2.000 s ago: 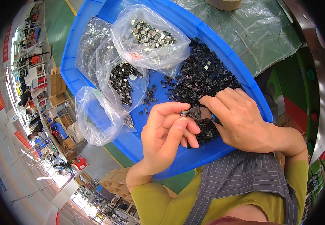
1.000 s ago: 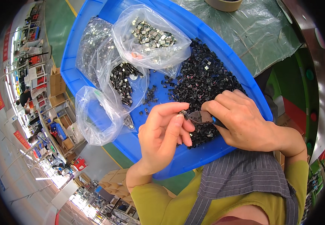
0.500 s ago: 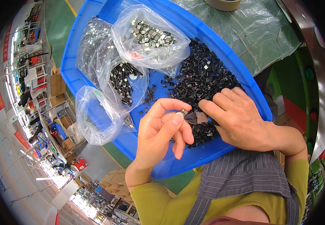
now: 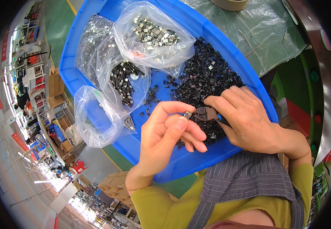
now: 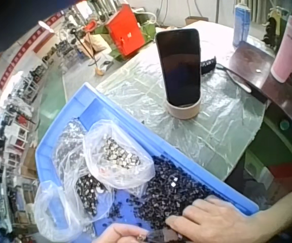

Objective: Using pliers to process or sort small black components in a blue tray.

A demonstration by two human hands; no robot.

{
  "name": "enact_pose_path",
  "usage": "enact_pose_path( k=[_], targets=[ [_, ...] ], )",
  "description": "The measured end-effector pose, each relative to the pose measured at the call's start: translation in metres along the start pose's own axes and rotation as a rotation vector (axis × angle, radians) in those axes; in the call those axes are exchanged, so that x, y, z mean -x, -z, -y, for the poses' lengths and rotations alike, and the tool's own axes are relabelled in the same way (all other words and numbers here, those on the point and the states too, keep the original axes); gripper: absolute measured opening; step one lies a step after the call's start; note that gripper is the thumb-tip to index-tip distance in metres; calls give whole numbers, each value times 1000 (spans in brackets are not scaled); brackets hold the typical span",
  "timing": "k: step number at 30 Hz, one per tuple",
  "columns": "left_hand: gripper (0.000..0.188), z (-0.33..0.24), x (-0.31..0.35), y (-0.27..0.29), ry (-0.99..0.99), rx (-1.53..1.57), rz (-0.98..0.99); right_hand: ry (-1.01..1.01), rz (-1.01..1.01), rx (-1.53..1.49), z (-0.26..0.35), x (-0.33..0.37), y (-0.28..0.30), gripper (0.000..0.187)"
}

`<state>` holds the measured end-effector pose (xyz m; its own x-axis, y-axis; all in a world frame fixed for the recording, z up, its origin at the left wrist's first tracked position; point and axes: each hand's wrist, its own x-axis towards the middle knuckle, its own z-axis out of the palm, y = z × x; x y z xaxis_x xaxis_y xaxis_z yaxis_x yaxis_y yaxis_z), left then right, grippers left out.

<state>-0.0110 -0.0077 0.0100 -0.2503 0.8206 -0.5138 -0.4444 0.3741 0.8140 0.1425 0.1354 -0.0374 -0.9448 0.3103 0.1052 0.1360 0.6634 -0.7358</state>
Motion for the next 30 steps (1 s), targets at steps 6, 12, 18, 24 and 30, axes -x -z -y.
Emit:
enact_pose_path(
  k=[6, 12, 18, 24, 30],
  targets=[
    [27, 3, 1, -2, -34, -26, 15, 7, -70, 113, 1, 0, -6, 28],
    [28, 8, 2, -5, -112, -71, 12, 25, -103, 160, 0, 0, -8, 24],
    [28, 13, 2, -12, -184, -168, -8, 12, -125, 183, 1, 0, -8, 23],
    [30, 16, 1, -15, -229, -234, -104, 14, -84, 174, 1, 1, -6, 22],
    [30, 18, 3, -9, -254, -229, 26, 13, -49, 107, 2, 2, -5, 20]
  ],
)
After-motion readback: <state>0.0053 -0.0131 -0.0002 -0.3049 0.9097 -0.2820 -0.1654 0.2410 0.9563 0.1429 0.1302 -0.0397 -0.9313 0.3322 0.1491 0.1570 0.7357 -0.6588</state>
